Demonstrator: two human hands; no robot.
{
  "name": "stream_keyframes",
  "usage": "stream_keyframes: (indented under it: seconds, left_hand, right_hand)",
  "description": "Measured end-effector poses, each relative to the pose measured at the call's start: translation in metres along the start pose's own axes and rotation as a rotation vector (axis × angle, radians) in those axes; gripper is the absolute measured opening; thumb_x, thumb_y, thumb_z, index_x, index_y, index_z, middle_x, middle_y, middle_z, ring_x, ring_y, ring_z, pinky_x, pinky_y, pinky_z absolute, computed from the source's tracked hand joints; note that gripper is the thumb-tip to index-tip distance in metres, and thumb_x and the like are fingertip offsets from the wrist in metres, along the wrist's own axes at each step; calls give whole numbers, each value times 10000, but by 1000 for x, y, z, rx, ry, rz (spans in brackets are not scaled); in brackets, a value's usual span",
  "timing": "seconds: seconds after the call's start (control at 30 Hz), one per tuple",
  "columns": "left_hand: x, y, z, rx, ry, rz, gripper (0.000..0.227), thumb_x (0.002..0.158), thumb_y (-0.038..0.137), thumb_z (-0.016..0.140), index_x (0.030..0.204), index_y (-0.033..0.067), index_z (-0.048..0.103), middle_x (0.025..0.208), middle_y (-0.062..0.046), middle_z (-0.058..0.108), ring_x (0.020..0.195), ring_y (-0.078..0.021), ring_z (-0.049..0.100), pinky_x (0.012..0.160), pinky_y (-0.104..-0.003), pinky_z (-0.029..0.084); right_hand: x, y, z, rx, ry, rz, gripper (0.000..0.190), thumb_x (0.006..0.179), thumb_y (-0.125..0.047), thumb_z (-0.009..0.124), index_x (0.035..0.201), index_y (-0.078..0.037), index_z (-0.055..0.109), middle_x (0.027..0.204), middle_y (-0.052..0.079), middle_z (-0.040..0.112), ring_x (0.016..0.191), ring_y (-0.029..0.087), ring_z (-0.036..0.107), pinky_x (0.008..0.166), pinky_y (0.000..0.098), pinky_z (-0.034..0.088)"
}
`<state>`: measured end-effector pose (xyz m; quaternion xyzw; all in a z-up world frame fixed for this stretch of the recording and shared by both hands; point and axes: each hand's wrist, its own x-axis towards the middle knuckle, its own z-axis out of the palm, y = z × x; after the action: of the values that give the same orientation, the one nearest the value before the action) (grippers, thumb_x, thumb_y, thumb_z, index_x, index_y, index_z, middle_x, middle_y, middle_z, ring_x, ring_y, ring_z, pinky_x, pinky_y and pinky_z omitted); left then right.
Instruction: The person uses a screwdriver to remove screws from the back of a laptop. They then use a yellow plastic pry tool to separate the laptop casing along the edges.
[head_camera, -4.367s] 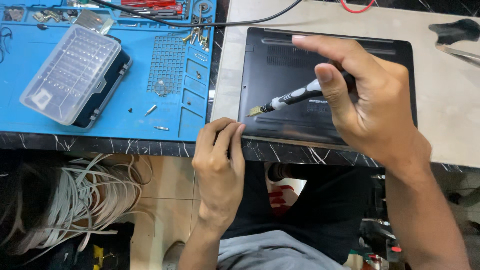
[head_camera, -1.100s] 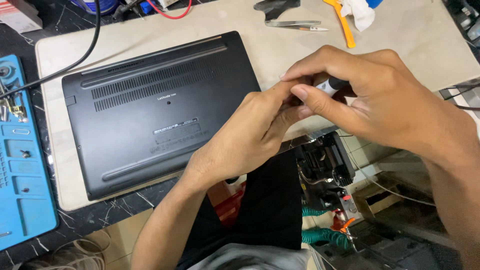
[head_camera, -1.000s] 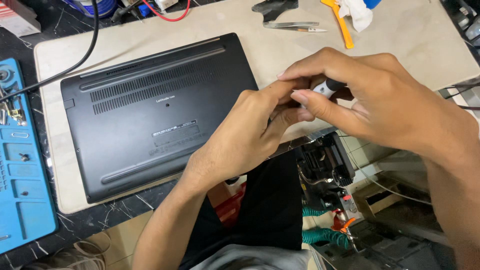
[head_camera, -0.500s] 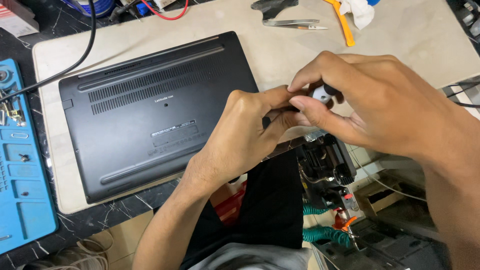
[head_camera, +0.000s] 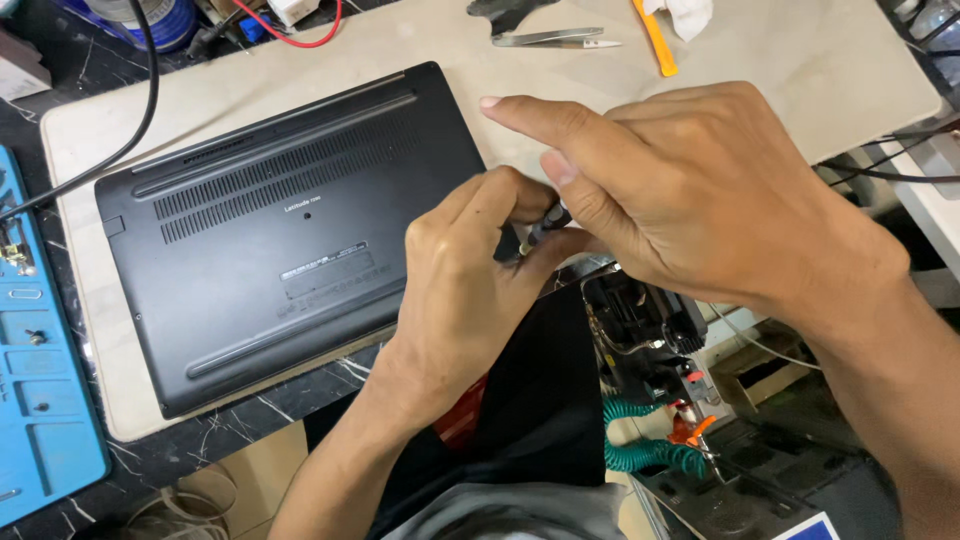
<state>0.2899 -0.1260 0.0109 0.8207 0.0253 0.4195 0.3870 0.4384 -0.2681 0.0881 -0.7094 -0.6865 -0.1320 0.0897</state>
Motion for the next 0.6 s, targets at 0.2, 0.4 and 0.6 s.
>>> stream_keyframes:
  seconds: [0.2, 0.4, 0.6]
  left_hand:
    - [20, 1, -27, -608, -592, -219, 546, 941, -217, 267, 1367, -97, 587, 1287, -245, 735, 1282, -274, 720, 1322, -504, 629]
    - [2, 10, -3, 14, -51, -95, 191, 947, 76, 974, 969, 21, 792, 913, -53, 872, 830, -169, 864, 712, -305, 614]
    - [8, 2, -5, -31, -280, -156, 724, 904, -71, 799, 1537, -80, 448, 1405, -280, 608, 1295, -521, 660, 1028, -586, 586]
  right_hand:
    - [3, -10, 2, 7, 68, -27, 372, 1253, -124, 563, 1581, -60, 727, 684, 60, 619, 572, 370, 578, 589, 492, 441]
    - [2, -16, 5, -18, 144, -20, 363, 1265, -89, 562, 1542, -29, 788, 658, 37, 592, 548, 326, 554, 580, 455, 448]
    - [0, -20, 5, 14, 164, -38, 432, 1201, -23, 585, 1579, -20, 796, 653, 36, 587, 570, 305, 553, 610, 460, 438]
